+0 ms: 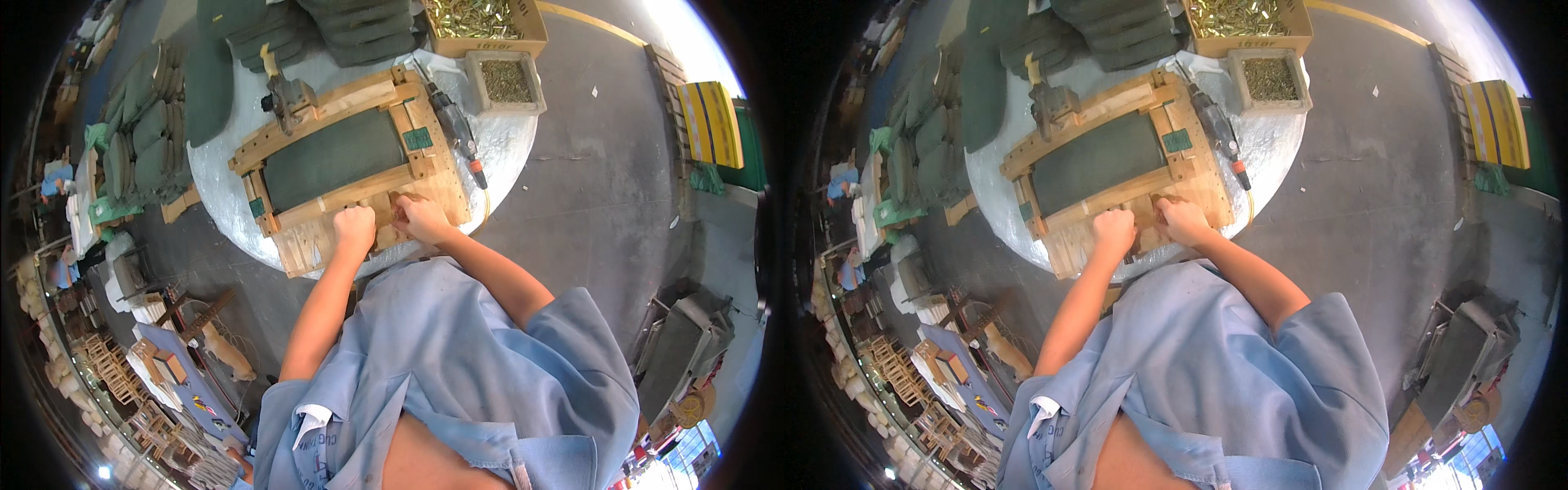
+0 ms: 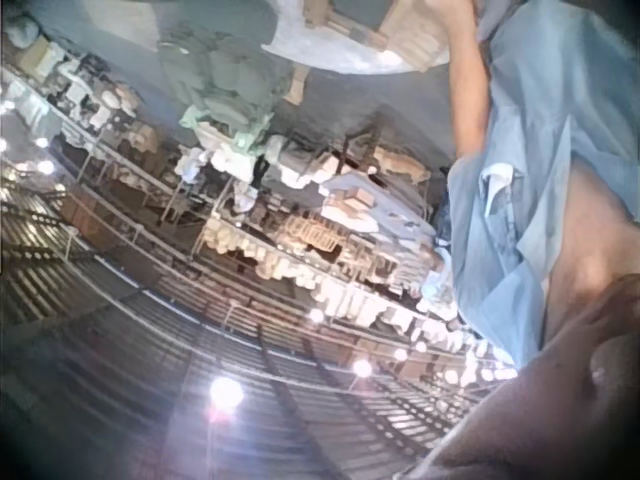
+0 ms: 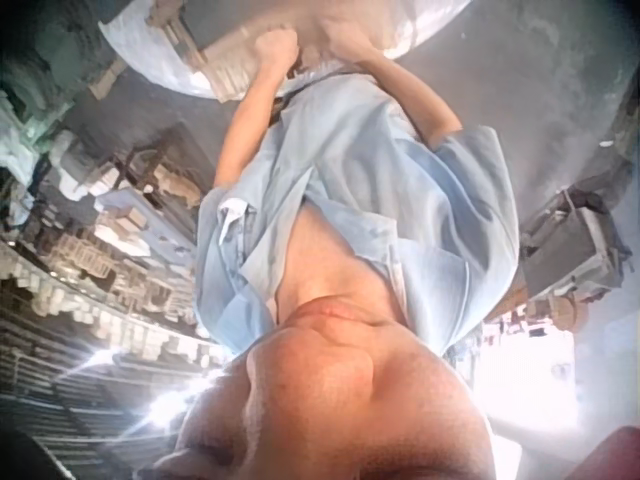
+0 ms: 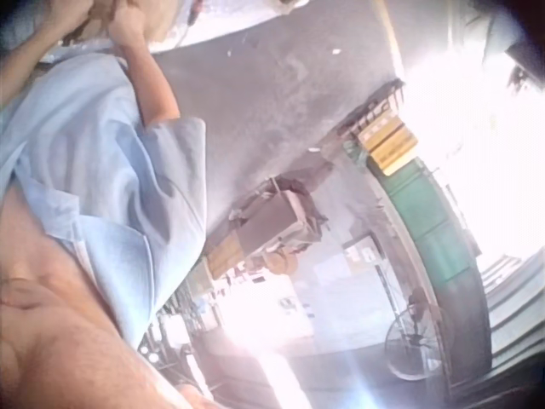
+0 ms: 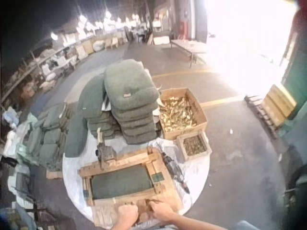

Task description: The person places green fabric cushions into a wooden jig and uses a pneumatic drill to drive fasteners into the corners. They repeatedly pick up cushions, align them in the jig, drill, and stack the finished units.

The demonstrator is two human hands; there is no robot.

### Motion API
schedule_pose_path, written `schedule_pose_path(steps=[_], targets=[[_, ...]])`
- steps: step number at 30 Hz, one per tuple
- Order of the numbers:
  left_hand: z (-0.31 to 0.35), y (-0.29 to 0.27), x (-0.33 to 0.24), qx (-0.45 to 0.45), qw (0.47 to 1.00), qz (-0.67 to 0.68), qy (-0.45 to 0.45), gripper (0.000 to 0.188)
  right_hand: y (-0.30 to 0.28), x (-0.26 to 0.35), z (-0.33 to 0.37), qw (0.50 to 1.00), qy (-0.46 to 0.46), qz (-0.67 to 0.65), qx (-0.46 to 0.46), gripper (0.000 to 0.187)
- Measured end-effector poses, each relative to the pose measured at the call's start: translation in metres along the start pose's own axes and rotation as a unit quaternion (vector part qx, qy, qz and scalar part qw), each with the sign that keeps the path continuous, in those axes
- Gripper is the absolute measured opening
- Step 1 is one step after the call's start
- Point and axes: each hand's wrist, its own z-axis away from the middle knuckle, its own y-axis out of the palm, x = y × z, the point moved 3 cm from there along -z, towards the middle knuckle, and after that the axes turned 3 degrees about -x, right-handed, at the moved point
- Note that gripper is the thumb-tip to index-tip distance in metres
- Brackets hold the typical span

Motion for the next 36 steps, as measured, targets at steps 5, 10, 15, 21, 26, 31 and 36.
schedule_pose_path(steps=[5, 10, 15, 21, 26, 31, 36], targets=[[-0.023, -0.002, 0.001, 0.068, 0.997, 0.011, 0.03, 0.039, -0.041, -0.006, 0.018, 0.949, 0.112, -0.279, -0.097, 0.034], [-0.024, -0.008, 0.006, 0.098, 0.994, 0.04, 0.039, 0.04, -0.062, -0.02, 0.025, 0.754, 0.257, -0.587, -0.146, 0.029], [-0.014, -0.014, 0.001, 0.081, 0.992, 0.093, -0.017, 0.04, -0.077, -0.022, 0.003, 0.607, 0.247, -0.749, -0.099, 0.025], [-0.005, 0.008, 0.01, -0.022, 0.956, 0.275, -0.099, 0.036, -0.081, -0.015, -0.065, 0.71, 0.23, -0.664, -0.045, 0.027], [-0.004, 0.033, 0.04, -0.077, 0.68, 0.72, -0.118, 0.029, -0.077, -0.001, -0.122, 0.794, 0.223, -0.562, -0.065, 0.024], [0.006, -0.003, 0.076, -0.089, 0.587, 0.788, -0.162, 0.034, -0.07, -0.01, -0.154, 0.906, 0.204, -0.352, -0.117, 0.02], [0.0, 0.014, 0.132, -0.087, 0.612, 0.754, -0.222, 0.03, -0.094, 0.012, -0.151, 0.981, 0.117, 0.05, -0.147, 0.015]])
